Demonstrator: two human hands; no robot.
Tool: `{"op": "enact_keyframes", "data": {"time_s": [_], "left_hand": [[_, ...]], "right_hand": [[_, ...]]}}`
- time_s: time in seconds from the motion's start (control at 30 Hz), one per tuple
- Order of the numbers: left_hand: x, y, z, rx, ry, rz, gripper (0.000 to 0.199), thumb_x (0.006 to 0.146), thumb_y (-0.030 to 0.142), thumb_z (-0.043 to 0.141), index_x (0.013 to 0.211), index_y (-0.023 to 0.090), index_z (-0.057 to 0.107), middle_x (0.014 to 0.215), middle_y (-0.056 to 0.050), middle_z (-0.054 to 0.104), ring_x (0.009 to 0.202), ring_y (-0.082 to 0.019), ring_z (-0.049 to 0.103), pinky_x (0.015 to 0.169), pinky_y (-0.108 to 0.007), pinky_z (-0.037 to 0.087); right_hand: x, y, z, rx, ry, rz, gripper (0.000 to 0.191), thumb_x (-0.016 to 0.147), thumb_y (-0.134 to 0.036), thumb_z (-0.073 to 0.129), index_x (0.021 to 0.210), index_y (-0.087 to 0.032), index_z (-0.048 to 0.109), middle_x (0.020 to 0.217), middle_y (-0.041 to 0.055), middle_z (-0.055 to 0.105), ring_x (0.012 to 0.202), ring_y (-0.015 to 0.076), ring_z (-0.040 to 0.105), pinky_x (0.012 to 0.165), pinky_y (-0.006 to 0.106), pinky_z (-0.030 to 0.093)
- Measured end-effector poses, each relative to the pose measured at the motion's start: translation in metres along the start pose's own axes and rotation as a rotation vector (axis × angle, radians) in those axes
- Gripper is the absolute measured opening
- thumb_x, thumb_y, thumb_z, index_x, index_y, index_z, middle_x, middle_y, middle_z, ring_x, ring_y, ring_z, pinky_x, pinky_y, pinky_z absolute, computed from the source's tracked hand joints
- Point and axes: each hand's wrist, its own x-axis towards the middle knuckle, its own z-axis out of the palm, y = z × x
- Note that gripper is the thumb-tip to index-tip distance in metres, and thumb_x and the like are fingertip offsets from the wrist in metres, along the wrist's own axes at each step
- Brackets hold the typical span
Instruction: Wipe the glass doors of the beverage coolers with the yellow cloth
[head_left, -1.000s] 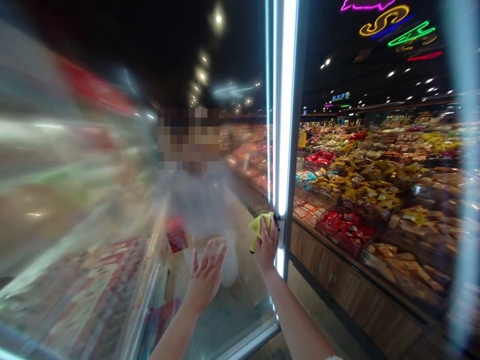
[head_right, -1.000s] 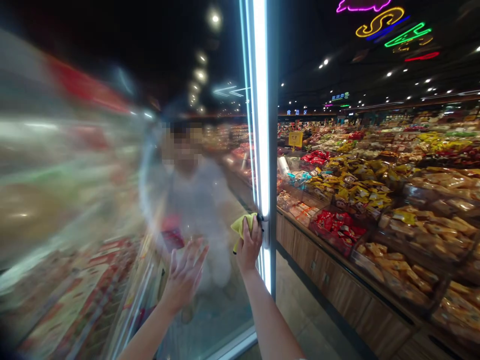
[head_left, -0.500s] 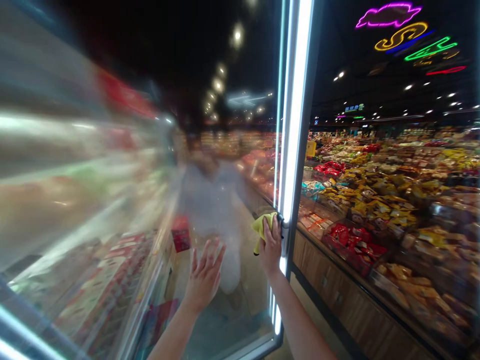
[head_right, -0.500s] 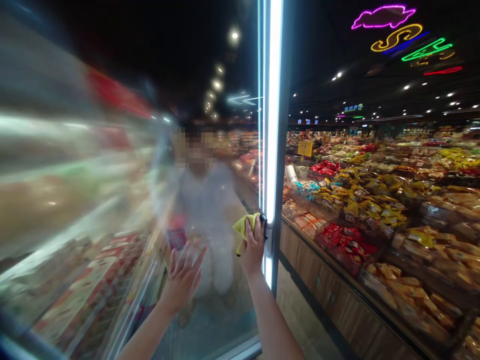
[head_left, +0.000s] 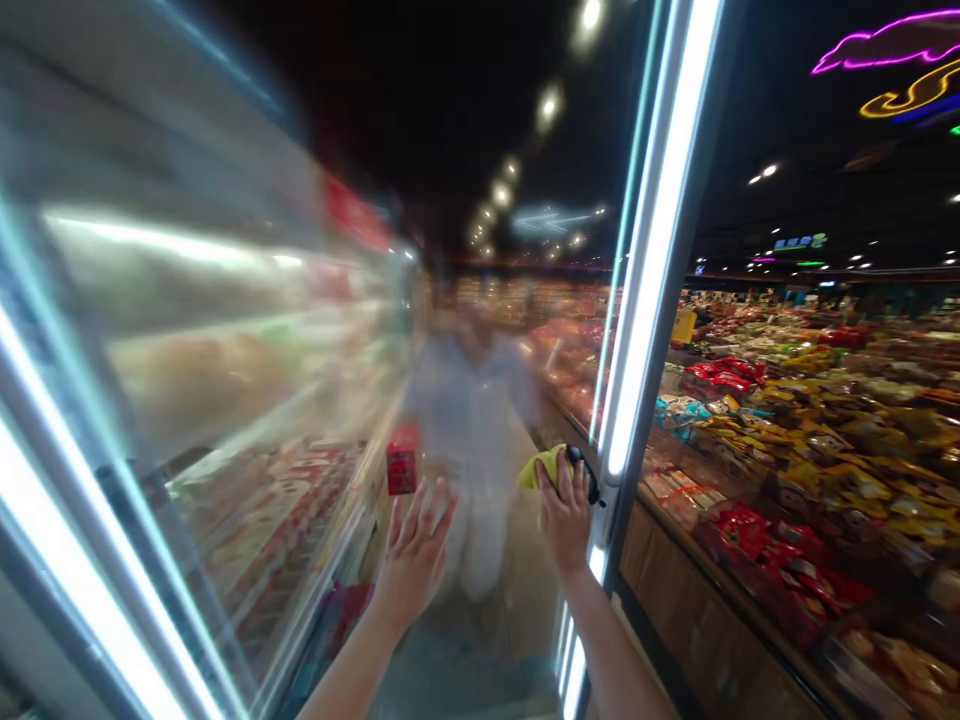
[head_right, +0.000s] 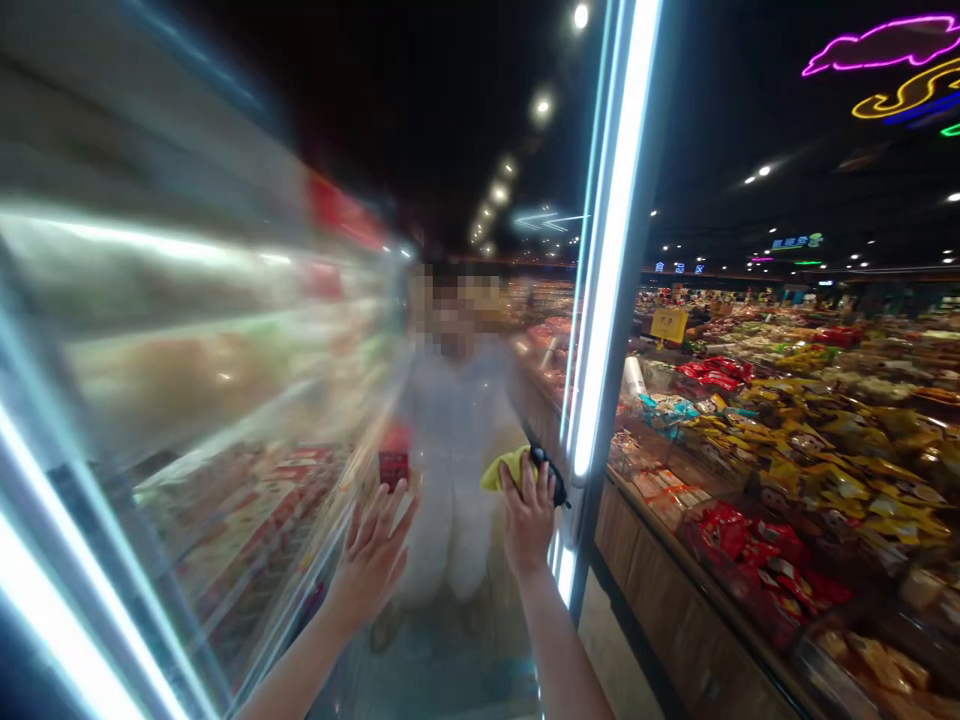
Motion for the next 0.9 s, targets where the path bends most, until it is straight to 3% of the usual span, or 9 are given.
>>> {"op": "enact_keyframes", "data": {"time_s": [0.1,0.2,0.3,0.43,0.57,0.67,0.8,0.9], "left_hand": [[-0.004,-0.005,-0.004,0.002,-0.017,-0.014,0.083,0.088,0.02,0.057,0.162,0.026,0.023,0.168,-0.007,0.026,0.158,-0.027,0.016,0.13,-0.051,0.004],[-0.002,-0.007,-0.005,-0.017,-0.028,-0.025,0.082,0.088,0.02,0.058,0.162,0.026,0.024,0.168,-0.007,0.025,0.158,-0.028,0.014,0.129,-0.051,0.005],[-0.001,-0.012,-0.004,-0.029,-0.042,-0.013,0.081,0.088,0.02,0.058,0.162,0.027,0.026,0.168,-0.006,0.025,0.158,-0.027,0.015,0.13,-0.05,0.004],[-0.003,-0.031,-0.009,-0.035,-0.044,-0.008,0.083,0.087,0.018,0.058,0.162,0.027,0.024,0.168,-0.006,0.025,0.158,-0.027,0.015,0.13,-0.051,0.003],[-0.005,-0.055,-0.018,-0.031,-0.028,-0.008,0.082,0.089,0.02,0.057,0.162,0.028,0.021,0.168,-0.005,0.025,0.158,-0.029,0.015,0.13,-0.054,0.005],[-0.007,-0.068,-0.023,-0.038,-0.016,-0.008,0.079,0.091,0.021,0.055,0.162,0.028,0.022,0.169,-0.005,0.024,0.158,-0.029,0.016,0.129,-0.055,0.007],[-0.009,-0.077,-0.026,-0.035,-0.005,-0.011,0.078,0.091,0.02,0.054,0.162,0.029,0.024,0.169,-0.005,0.024,0.158,-0.029,0.016,0.129,-0.055,0.008],[-0.012,-0.084,-0.028,-0.022,0.004,-0.001,0.078,0.091,0.02,0.054,0.162,0.028,0.023,0.169,-0.005,0.024,0.158,-0.028,0.015,0.129,-0.054,0.009]], "right_hand": [[0.025,-0.003,-0.002,0.054,0.108,0.127,0.057,0.102,-0.018,0.034,0.157,-0.032,0.039,0.17,0.0064,0.024,0.159,0.0339,0.008,0.119,0.067,0.031],[0.046,-0.034,-0.002,0.072,0.113,0.174,0.055,0.104,-0.022,0.037,0.158,-0.031,0.037,0.17,0.0077,0.023,0.158,0.0346,0.007,0.119,0.069,0.029],[0.036,-0.061,0.002,0.039,0.001,0.055,0.054,0.102,-0.023,0.047,0.154,-0.033,0.044,0.169,0.0057,0.028,0.158,0.0346,0.009,0.12,0.065,0.028],[0.005,-0.055,0.005,0.031,-0.011,-0.063,0.052,0.098,-0.014,0.048,0.144,-0.037,0.057,0.164,0.0014,0.039,0.157,0.0306,0.018,0.122,0.06,0.028],[0.022,-0.051,0.008,0.087,0.155,0.093,0.05,0.101,-0.016,0.041,0.147,-0.032,0.055,0.166,0.0056,0.034,0.157,0.0319,0.019,0.12,0.063,0.031],[0.047,-0.078,0.014,0.078,0.197,0.174,0.052,0.102,-0.019,0.038,0.153,-0.029,0.047,0.167,0.0081,0.03,0.158,0.0331,0.013,0.12,0.066,0.028],[0.041,-0.115,0.02,0.035,0.079,0.041,0.051,0.102,-0.019,0.043,0.15,-0.033,0.051,0.166,0.0054,0.035,0.158,0.0326,0.011,0.121,0.062,0.028],[0.018,-0.111,0.016,0.001,-0.006,-0.084,0.049,0.101,-0.017,0.045,0.145,-0.036,0.056,0.162,0.0022,0.042,0.158,0.0296,0.015,0.123,0.057,0.028]]}}
